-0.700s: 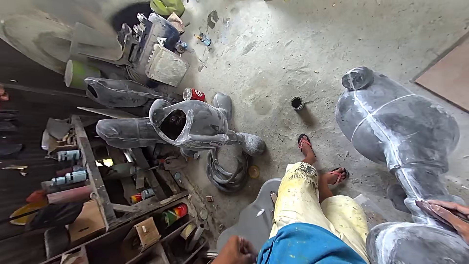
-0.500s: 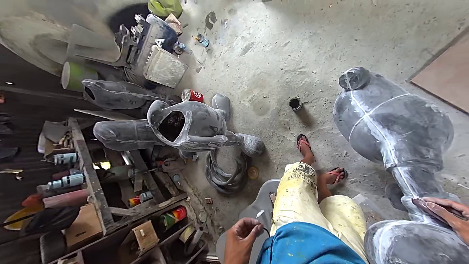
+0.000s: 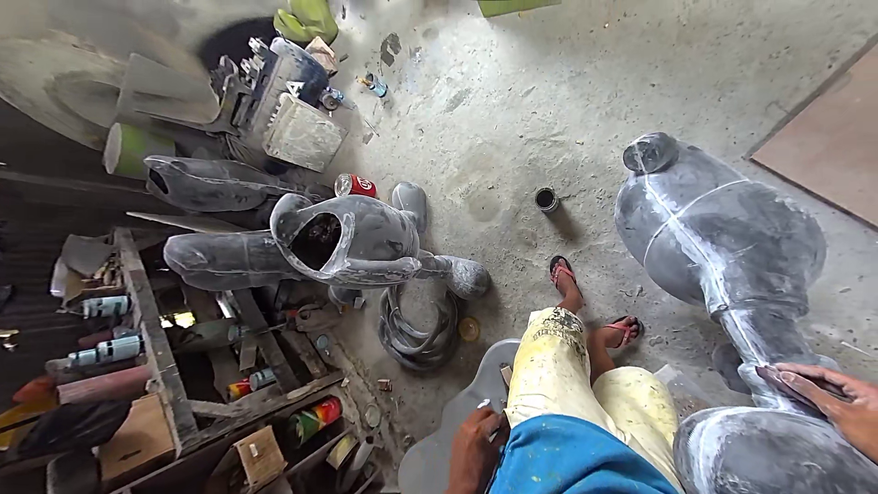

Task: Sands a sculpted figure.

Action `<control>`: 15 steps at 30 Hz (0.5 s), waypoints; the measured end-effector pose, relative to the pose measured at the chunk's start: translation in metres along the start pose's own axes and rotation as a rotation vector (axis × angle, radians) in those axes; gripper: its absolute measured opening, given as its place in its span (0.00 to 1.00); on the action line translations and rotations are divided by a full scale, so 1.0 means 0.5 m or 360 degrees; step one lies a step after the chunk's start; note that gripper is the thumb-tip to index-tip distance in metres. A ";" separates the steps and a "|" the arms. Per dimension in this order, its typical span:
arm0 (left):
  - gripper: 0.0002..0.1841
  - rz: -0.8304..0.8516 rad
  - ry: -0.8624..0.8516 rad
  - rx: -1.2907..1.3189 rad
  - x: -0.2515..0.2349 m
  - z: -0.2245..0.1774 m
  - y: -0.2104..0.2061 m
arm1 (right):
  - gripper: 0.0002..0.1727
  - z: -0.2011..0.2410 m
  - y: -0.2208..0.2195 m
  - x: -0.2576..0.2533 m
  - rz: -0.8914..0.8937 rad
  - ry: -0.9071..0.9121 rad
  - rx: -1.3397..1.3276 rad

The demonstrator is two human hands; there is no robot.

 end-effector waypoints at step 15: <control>0.08 0.0707 0.0434 -0.0198 -0.073 -0.006 -0.034 | 0.14 0.008 0.004 0.005 -0.0081 -0.0012 0.0077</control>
Point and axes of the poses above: each hand's wrist, its own x-axis away from the middle knuckle, its own y-axis out of the back of the hand, z = x × y, the point moved 5 cm from there along -x, towards the middle knuckle, and after that the axes turned 7 degrees about -y, right-handed, at the moved point
